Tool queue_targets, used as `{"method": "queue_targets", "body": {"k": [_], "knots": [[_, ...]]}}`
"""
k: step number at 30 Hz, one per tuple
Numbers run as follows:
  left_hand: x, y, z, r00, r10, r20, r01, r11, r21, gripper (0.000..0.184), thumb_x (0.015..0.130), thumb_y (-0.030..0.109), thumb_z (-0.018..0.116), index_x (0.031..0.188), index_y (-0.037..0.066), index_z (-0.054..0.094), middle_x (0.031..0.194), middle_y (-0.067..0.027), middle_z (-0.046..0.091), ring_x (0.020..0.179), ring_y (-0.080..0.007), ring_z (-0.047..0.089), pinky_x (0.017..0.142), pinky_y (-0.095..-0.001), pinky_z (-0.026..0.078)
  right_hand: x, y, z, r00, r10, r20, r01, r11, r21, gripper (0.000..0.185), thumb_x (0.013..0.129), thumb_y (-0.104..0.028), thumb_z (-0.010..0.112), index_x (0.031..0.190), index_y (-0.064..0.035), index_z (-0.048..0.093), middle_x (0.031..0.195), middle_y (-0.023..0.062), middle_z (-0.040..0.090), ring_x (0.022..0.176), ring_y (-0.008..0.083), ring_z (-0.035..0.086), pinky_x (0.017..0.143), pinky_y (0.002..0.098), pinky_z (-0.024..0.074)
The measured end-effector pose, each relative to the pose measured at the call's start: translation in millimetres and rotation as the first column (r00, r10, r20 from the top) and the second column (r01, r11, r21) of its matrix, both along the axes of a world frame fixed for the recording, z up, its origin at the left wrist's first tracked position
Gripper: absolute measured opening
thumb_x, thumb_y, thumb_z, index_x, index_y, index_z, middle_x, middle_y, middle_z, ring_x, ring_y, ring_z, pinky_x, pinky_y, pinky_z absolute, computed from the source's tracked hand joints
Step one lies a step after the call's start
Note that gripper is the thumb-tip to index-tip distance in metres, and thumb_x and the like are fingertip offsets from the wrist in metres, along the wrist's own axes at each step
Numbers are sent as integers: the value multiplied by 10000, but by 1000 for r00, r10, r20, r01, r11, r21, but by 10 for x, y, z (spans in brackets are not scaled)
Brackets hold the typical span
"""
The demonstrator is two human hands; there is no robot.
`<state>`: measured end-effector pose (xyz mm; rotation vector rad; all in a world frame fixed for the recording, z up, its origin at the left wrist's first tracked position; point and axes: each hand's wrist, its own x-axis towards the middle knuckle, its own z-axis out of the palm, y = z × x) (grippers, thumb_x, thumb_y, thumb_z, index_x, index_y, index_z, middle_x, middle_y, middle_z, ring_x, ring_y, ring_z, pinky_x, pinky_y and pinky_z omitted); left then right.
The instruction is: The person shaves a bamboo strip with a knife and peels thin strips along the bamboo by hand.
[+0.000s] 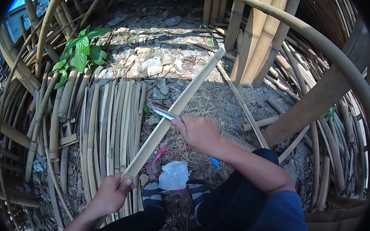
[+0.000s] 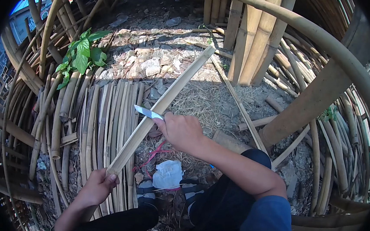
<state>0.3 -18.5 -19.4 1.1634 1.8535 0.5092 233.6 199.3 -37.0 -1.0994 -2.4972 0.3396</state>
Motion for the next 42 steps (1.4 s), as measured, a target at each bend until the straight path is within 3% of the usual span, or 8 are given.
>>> {"method": "queue_targets", "body": {"k": [4, 6, 22, 27, 30, 31, 36, 42], "knots": [[39, -6, 51, 999, 31, -11, -32, 999, -22, 266, 1020, 173, 551, 903, -46, 646, 644, -116, 602, 599, -197, 578, 613, -369, 465, 98, 283, -91, 996, -94, 0, 94, 995, 17, 529, 1051, -450, 415, 828, -16, 620, 607, 213, 625, 575, 434, 641, 559, 548, 499], [54, -15, 81, 1000, 12, -2, -12, 999, -34, 255, 1051, 159, 507, 878, 2, 608, 659, 2, 522, 571, -90, 453, 547, -281, 399, 206, 473, -51, 987, -159, -1, 159, 986, 47, 555, 1057, -452, 394, 825, -7, 630, 652, 239, 637, 634, 445, 654, 603, 548, 512], [150, -40, 170, 994, -50, -99, 40, 994, -98, 262, 1042, 167, 530, 860, -10, 592, 634, -6, 509, 586, -98, 457, 557, -304, 400, 841, 1478, -35, 865, -467, 186, 465, 884, 55, 668, 1070, -477, 287, 911, 17, 708, 892, 261, 709, 887, 432, 694, 802, 530, 542], [54, -118, 159, 1000, 5, -19, -5, 1000, -29, 213, 1039, 121, 526, 880, -11, 578, 649, 14, 490, 583, -74, 410, 544, -279, 364, 1470, 1868, -133, 607, -794, 43, 794, 602, -87, 707, 1050, -524, 297, 964, 36, 720, 982, 275, 710, 964, 449, 683, 871, 535, 520], [22, -100, 96, 998, 49, -30, -49, 999, 9, 204, 1020, 123, 538, 898, -26, 606, 615, -61, 520, 543, -134, 466, 535, -328, 387, 1364, 1733, 6, 638, -762, -110, 751, 648, -128, 704, 1036, -541, 331, 929, 40, 714, 924, 298, 697, 924, 471, 676, 857, 544, 506], [19, -87, 86, 997, 51, -51, -50, 998, 34, 215, 998, 137, 561, 902, -41, 633, 574, -145, 557, 509, -201, 537, 532, -386, 421, 1228, 1540, 115, 711, -689, -142, 678, 725, -124, 690, 1035, -534, 346, 891, 37, 706, 884, 302, 687, 891, 476, 672, 833, 544, 504], [88, -71, 132, 997, 10, -79, -8, 999, 32, 223, 1003, 143, 560, 902, -42, 633, 577, -156, 568, 506, -233, 548, 537, -398, 426, 571, 736, 176, 979, -181, -96, 178, 983, -41, 626, 1044, -499, 399, 789, 27, 624, 686, 262, 611, 723, 461, 636, 698, 527, 477], [170, -76, 233, 979, -39, -198, 46, 998, 34, 236, 1007, 155, 555, 907, -44, 635, 581, -172, 569, 515, -291, 567, 553, -419, 438, 690, 1096, 133, 967, -253, 33, 252, 967, 29, 632, 1058, -499, 348, 842, 12, 651, 732, 262, 646, 758, 472, 648, 733, 555, 498]]}}
